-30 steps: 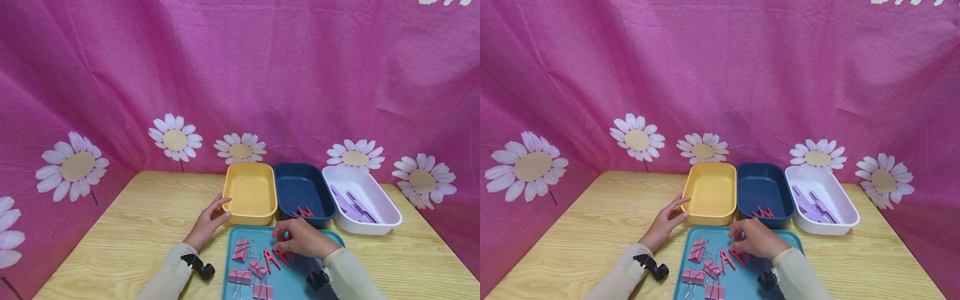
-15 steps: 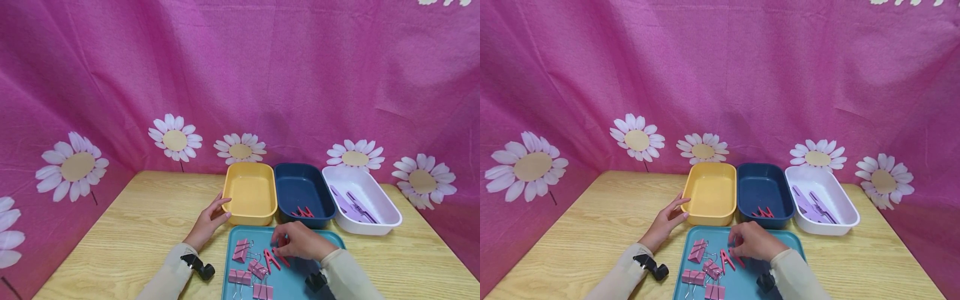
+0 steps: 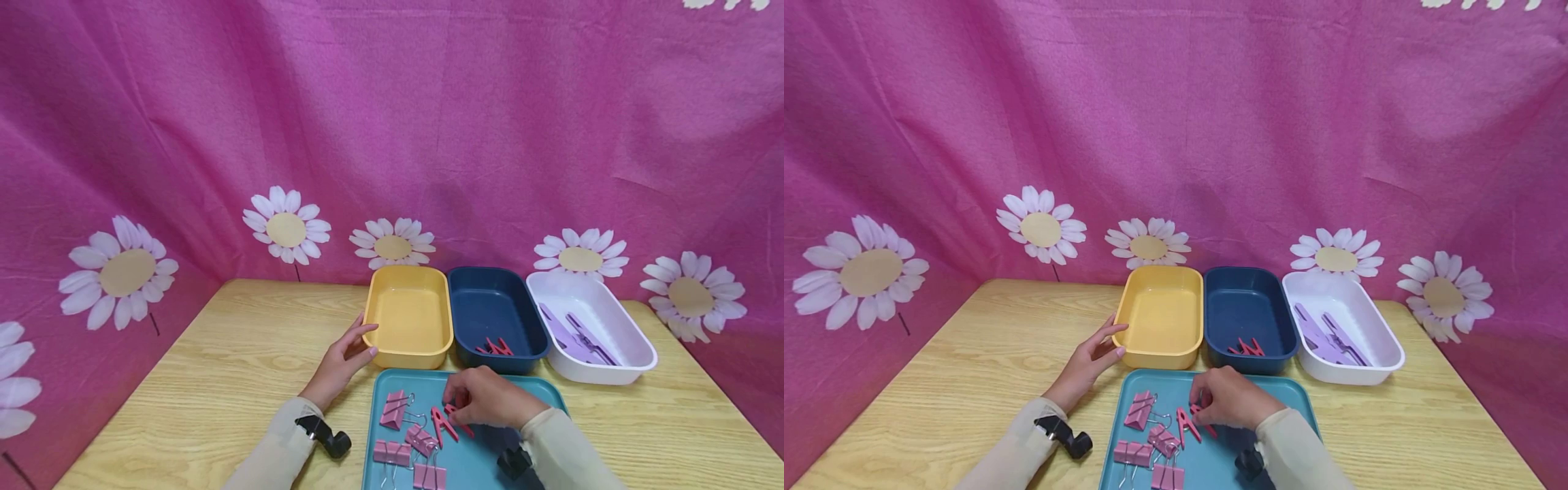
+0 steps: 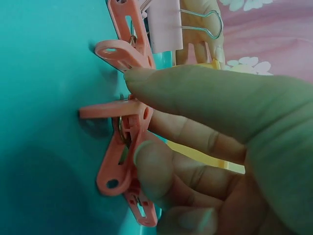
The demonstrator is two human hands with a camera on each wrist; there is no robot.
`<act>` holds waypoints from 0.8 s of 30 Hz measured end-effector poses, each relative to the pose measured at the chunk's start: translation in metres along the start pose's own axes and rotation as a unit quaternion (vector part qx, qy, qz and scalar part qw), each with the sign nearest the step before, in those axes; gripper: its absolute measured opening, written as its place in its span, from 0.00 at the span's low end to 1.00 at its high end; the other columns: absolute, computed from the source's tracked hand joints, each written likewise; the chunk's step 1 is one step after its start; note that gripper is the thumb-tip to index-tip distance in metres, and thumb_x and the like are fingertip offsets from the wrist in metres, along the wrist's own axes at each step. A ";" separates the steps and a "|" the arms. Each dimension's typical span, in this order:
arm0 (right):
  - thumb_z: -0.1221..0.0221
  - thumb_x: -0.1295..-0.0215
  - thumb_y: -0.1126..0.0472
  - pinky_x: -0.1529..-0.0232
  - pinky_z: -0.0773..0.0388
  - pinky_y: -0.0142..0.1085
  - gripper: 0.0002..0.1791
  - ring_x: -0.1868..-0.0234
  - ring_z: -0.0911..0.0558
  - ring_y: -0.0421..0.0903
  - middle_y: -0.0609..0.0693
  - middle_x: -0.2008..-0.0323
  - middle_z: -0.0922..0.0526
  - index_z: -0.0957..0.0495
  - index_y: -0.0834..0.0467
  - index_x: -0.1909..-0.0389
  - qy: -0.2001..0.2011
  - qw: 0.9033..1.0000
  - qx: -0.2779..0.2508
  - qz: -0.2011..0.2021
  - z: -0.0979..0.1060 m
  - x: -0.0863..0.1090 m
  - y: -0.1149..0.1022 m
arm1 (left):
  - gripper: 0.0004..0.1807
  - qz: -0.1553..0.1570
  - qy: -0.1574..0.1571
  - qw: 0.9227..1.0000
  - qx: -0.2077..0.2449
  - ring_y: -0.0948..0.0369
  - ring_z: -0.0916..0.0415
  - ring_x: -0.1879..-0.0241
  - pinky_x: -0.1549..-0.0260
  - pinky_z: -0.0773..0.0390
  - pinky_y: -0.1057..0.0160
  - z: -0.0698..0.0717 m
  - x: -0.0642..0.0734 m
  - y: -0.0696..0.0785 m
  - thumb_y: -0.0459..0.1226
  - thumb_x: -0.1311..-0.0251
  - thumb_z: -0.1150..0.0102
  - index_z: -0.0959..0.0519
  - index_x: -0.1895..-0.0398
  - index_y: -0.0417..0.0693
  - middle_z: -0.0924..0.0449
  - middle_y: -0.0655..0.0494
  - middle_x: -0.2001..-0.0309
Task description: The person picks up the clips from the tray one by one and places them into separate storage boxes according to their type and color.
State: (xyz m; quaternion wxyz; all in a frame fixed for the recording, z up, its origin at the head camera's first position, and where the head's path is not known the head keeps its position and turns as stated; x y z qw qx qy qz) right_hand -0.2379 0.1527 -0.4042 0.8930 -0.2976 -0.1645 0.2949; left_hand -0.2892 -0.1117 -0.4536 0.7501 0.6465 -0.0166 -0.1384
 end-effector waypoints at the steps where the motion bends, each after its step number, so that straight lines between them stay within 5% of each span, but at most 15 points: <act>1: 0.30 0.46 0.61 0.75 0.27 0.30 0.08 0.75 0.27 0.37 0.40 0.78 0.23 0.19 0.51 0.66 0.000 1.000 -0.001 0.003 0.000 0.000 0.000 | 0.24 0.000 0.000 1.000 0.000 0.56 0.42 0.31 0.35 0.36 0.58 0.000 0.000 0.000 0.47 0.37 0.39 0.27 0.38 0.66 0.54 0.65 0.24; 24: 0.32 0.43 0.61 0.75 0.24 0.31 0.06 0.76 0.26 0.37 0.40 0.78 0.22 0.18 0.50 0.66 0.000 1.000 0.000 0.013 0.001 0.000 -0.002 | 0.24 -0.004 -0.001 1.000 0.000 0.55 0.44 0.30 0.34 0.38 0.56 0.000 -0.001 -0.001 0.47 0.37 0.39 0.27 0.37 0.64 0.54 0.65 0.24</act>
Point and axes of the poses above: each hand's wrist, its own x-axis away from the middle knuckle, its own z-axis out of the back of the hand, y = z × x, the point moved 3 cm from there along -x, towards the middle knuckle
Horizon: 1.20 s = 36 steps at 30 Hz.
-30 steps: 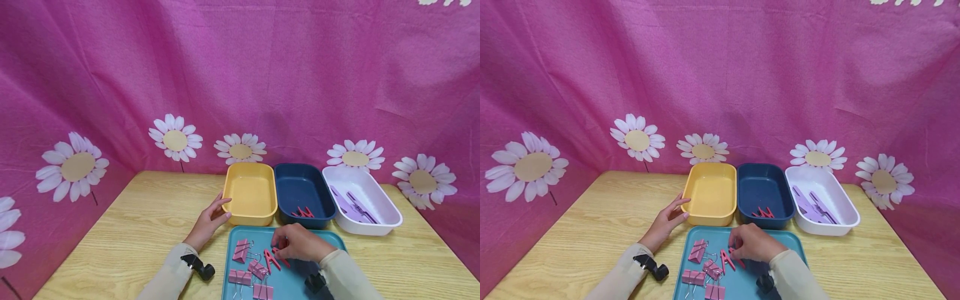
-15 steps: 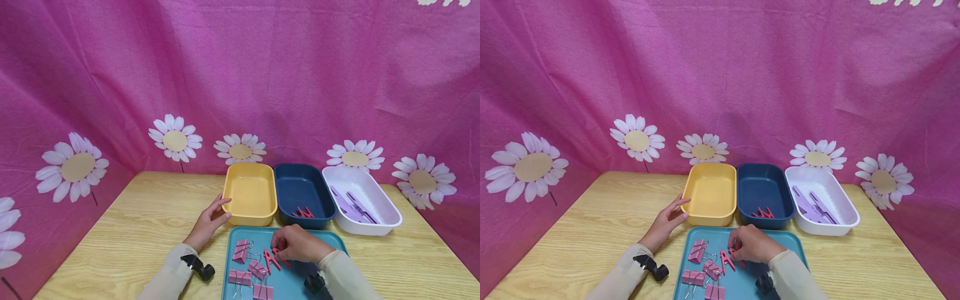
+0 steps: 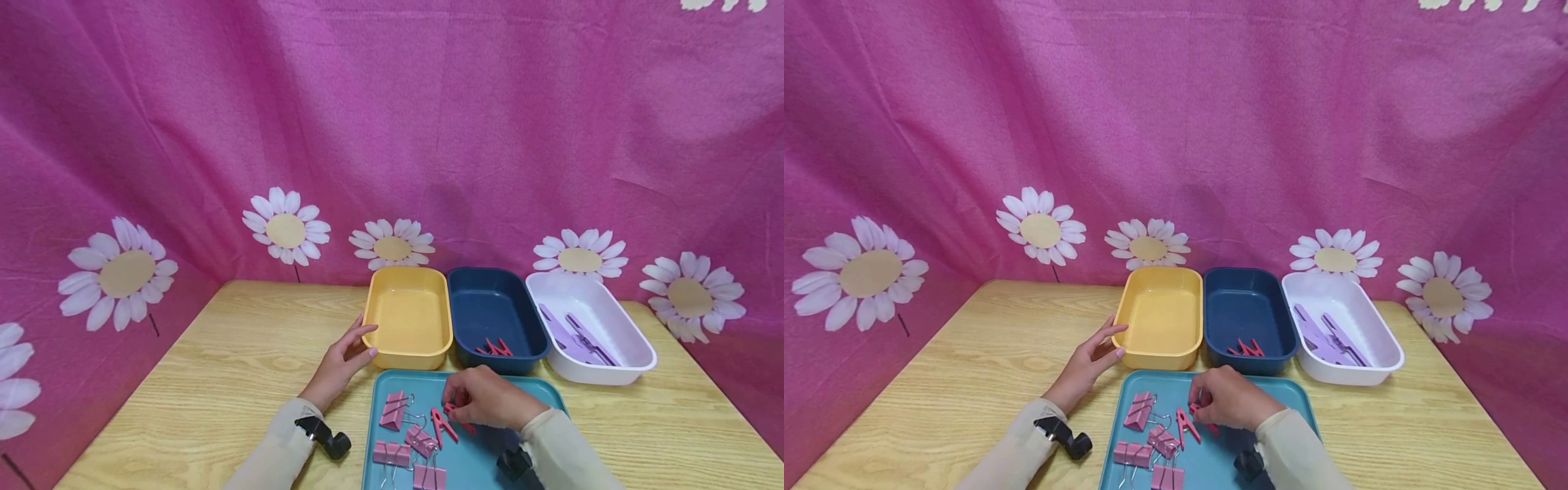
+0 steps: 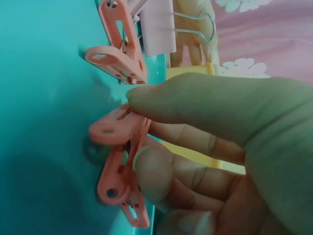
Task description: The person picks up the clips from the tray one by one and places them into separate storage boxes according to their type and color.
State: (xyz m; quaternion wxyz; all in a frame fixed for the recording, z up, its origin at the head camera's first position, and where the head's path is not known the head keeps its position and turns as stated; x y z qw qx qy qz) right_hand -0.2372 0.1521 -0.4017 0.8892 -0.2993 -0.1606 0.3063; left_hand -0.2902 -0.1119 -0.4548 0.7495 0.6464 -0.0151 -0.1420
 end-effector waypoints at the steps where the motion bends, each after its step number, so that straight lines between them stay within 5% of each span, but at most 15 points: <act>1: 0.32 0.43 0.61 0.75 0.25 0.31 0.05 0.76 0.25 0.38 0.40 0.78 0.22 0.18 0.50 0.66 0.001 1.000 -0.001 0.000 0.001 0.000 0.000 | 0.24 0.000 0.001 1.000 0.000 0.55 0.44 0.30 0.34 0.38 0.56 0.000 0.000 0.000 0.46 0.37 0.39 0.27 0.37 0.64 0.54 0.65 0.24; 8: 0.35 0.40 0.62 0.76 0.25 0.31 0.04 0.81 0.23 0.40 0.43 0.82 0.21 0.18 0.51 0.65 0.005 1.000 -0.017 -0.008 0.006 0.003 -0.002 | 0.25 0.010 -0.005 1.000 0.004 0.51 0.44 0.30 0.34 0.39 0.53 -0.001 0.005 0.014 0.39 0.35 0.41 0.29 0.35 0.52 0.55 0.58 0.23; 15: 0.35 0.40 0.63 0.77 0.22 0.34 0.05 0.80 0.22 0.42 0.43 0.77 0.20 0.18 0.52 0.63 0.019 0.999 -0.023 -0.020 0.012 0.006 -0.003 | 0.24 0.003 0.005 1.000 -0.003 0.55 0.44 0.30 0.34 0.38 0.56 0.000 0.000 0.000 0.47 0.37 0.39 0.27 0.37 0.64 0.53 0.66 0.24; 31: 0.35 0.40 0.63 0.76 0.23 0.31 0.06 0.78 0.23 0.38 0.39 0.74 0.21 0.18 0.52 0.62 0.106 0.993 0.020 0.041 0.024 0.010 -0.005 | 0.24 0.016 0.002 1.000 0.001 0.52 0.45 0.29 0.34 0.39 0.53 0.000 -0.002 -0.001 0.40 0.35 0.41 0.29 0.35 0.55 0.55 0.60 0.24; 36: 0.35 0.39 0.61 0.76 0.23 0.31 0.06 0.79 0.23 0.38 0.38 0.72 0.20 0.18 0.48 0.62 0.138 0.989 0.034 0.031 0.030 0.012 -0.004 | 0.24 0.015 0.006 1.000 -0.005 0.53 0.43 0.30 0.35 0.37 0.55 0.000 -0.001 0.000 0.43 0.36 0.40 0.27 0.36 0.61 0.53 0.64 0.24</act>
Point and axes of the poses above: each hand's wrist, its own x-axis away from the middle knuckle, its own z-axis out of the back of the hand, y = z × x, the point moved 3 cm from there along -x, towards the middle knuckle
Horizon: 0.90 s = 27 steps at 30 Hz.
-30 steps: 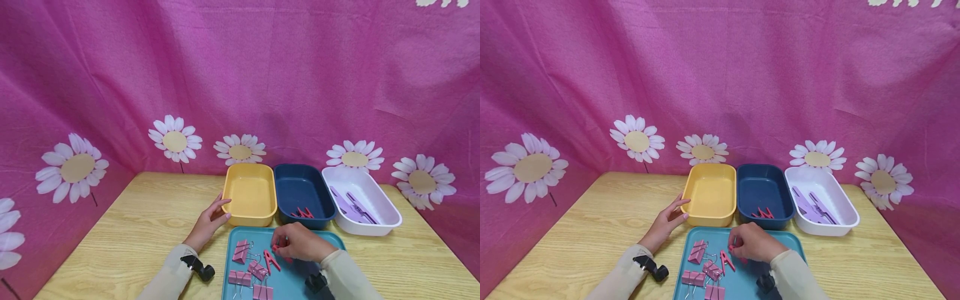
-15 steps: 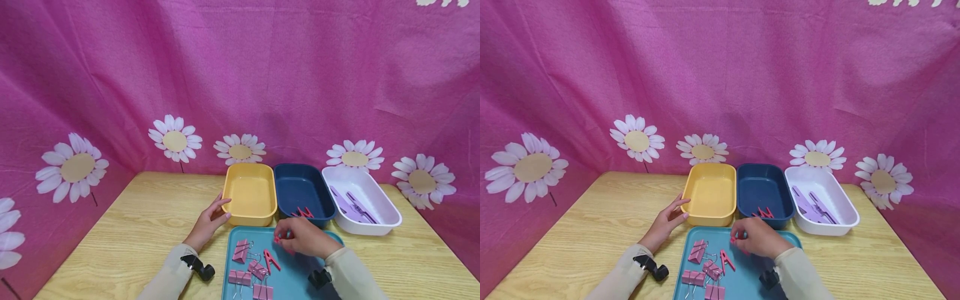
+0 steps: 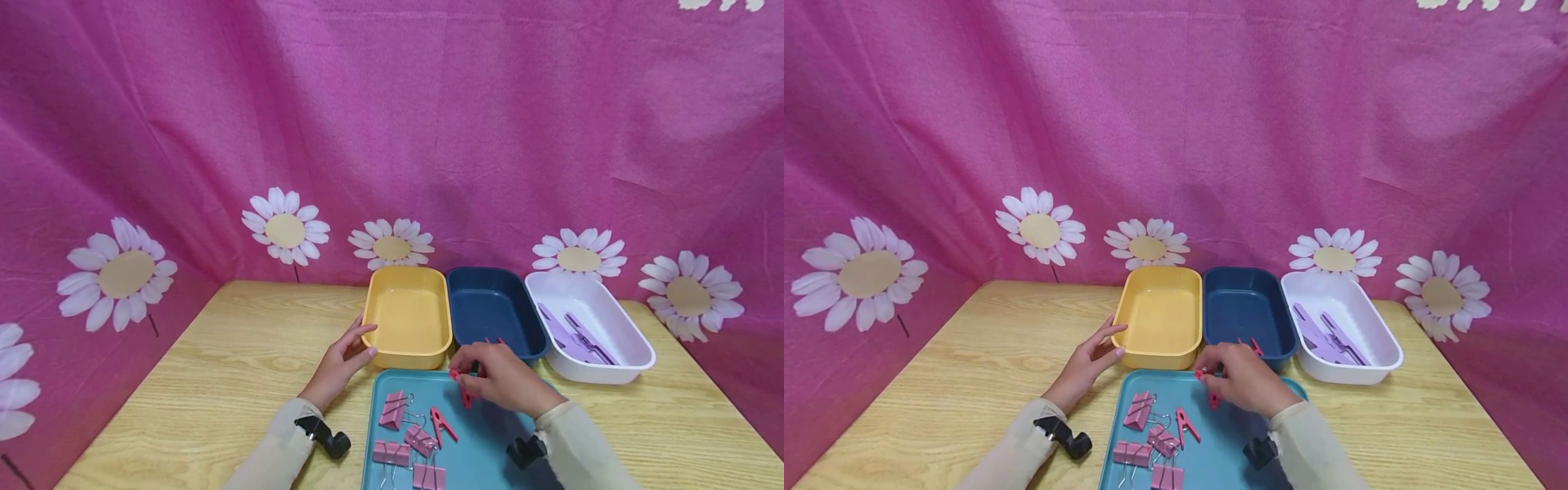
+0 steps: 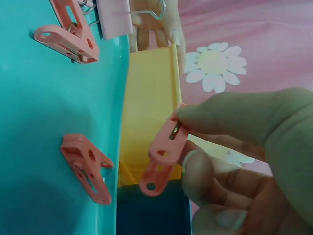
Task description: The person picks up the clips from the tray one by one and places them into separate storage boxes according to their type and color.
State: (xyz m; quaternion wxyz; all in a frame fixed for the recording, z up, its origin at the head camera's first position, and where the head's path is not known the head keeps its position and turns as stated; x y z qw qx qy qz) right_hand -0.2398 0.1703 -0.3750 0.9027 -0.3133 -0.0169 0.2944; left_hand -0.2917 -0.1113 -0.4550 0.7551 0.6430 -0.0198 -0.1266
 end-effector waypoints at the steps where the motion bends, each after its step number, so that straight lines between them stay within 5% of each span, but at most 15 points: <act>1: 0.35 0.39 0.61 0.76 0.23 0.31 0.07 0.78 0.23 0.38 0.38 0.72 0.20 0.18 0.47 0.61 0.004 1.000 0.000 -0.006 0.001 0.000 0.001 | 0.23 -0.001 0.001 1.000 -0.001 0.54 0.43 0.30 0.35 0.36 0.56 0.000 0.000 0.000 0.44 0.36 0.40 0.27 0.37 0.62 0.53 0.65 0.24; 27: 0.34 0.41 0.62 0.76 0.22 0.32 0.09 0.78 0.22 0.42 0.42 0.69 0.19 0.17 0.50 0.59 0.096 0.994 -0.006 -0.059 0.026 0.004 0.012 | 0.23 -0.004 0.001 1.000 0.003 0.56 0.43 0.30 0.35 0.36 0.58 0.000 0.003 0.003 0.47 0.38 0.38 0.26 0.38 0.66 0.52 0.69 0.25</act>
Point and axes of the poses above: each hand's wrist, its own x-axis away from the middle knuckle, its own z-axis out of the back of the hand, y = z × x, the point moved 3 cm from there along -x, towards the middle knuckle
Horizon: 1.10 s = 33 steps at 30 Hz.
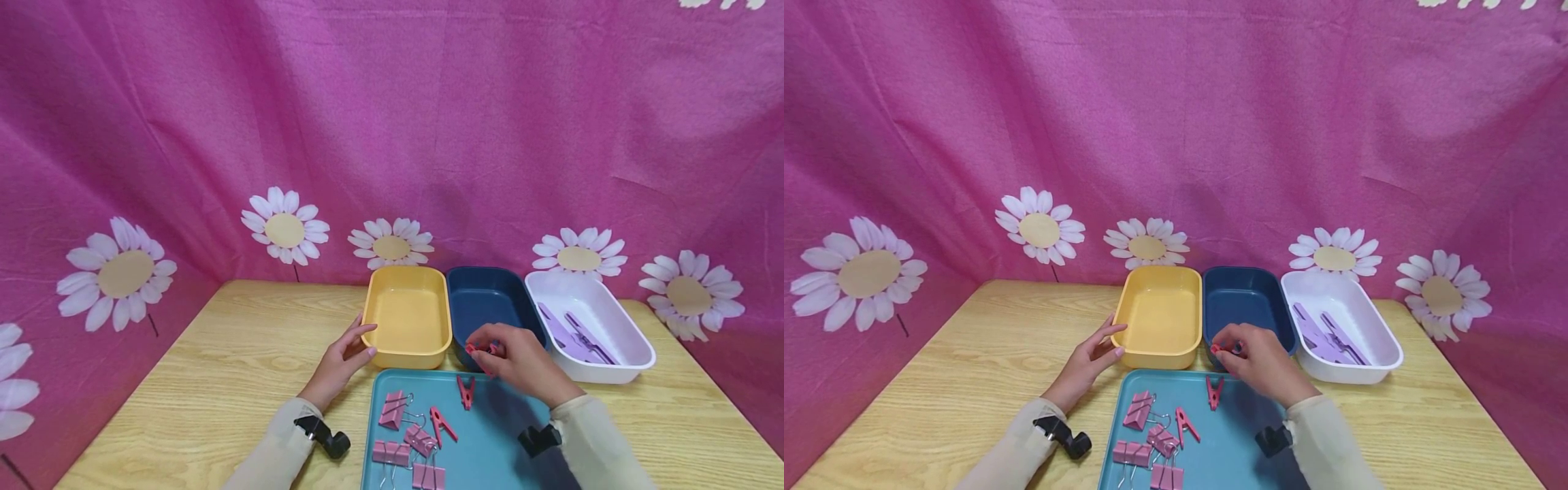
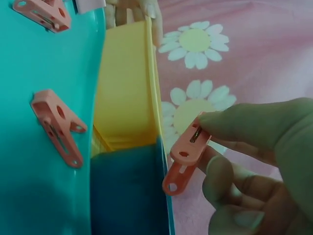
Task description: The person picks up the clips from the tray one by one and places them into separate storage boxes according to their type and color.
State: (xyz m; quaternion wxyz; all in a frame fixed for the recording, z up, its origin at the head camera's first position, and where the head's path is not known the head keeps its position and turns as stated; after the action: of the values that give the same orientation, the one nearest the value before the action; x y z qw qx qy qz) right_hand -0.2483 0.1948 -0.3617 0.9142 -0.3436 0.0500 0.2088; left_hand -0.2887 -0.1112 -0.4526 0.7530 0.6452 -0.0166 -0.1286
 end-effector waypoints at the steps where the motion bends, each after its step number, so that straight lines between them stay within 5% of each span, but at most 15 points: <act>1: 0.34 0.41 0.62 0.76 0.21 0.32 0.09 0.77 0.22 0.43 0.43 0.69 0.19 0.17 0.50 0.59 0.002 1.000 0.000 -0.004 0.002 0.000 0.001 | 0.23 0.001 0.000 1.000 0.000 0.56 0.43 0.30 0.35 0.36 0.58 0.000 0.000 0.000 0.47 0.38 0.38 0.26 0.38 0.66 0.52 0.69 0.25; 10: 0.34 0.40 0.61 0.80 0.22 0.33 0.11 0.77 0.25 0.45 0.46 0.68 0.19 0.19 0.51 0.57 0.019 0.999 0.001 -0.051 0.015 0.001 0.014 | 0.25 -0.014 -0.006 1.000 0.003 0.52 0.43 0.30 0.34 0.37 0.54 0.001 0.001 0.004 0.43 0.36 0.39 0.28 0.36 0.57 0.54 0.60 0.24; 23: 0.36 0.37 0.58 0.75 0.19 0.34 0.11 0.73 0.22 0.46 0.48 0.67 0.18 0.21 0.54 0.55 0.041 0.996 -0.012 -0.084 0.018 0.002 0.024 | 0.25 -0.016 -0.005 1.000 -0.007 0.54 0.41 0.31 0.35 0.36 0.56 0.001 -0.001 -0.004 0.47 0.37 0.39 0.27 0.36 0.61 0.53 0.65 0.24; 33: 0.35 0.38 0.56 0.78 0.22 0.33 0.13 0.75 0.24 0.46 0.48 0.70 0.19 0.22 0.55 0.54 0.084 0.994 0.003 -0.075 0.025 0.003 0.025 | 0.24 -0.022 -0.009 1.000 0.014 0.53 0.42 0.31 0.35 0.36 0.56 0.001 -0.002 -0.003 0.45 0.37 0.39 0.27 0.37 0.57 0.52 0.62 0.24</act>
State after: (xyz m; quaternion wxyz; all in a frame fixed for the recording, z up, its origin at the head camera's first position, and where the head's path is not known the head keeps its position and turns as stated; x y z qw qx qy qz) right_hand -0.2577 0.2295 -0.3585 0.9210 -0.3595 0.1017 0.1100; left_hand -0.2912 -0.1120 -0.4554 0.7406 0.6547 -0.0110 -0.1509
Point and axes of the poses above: each hand's wrist, its own x-axis away from the middle knuckle, its own z-axis out of the back of the hand, y = z × x, the point moved 3 cm from there along -x, towards the middle knuckle
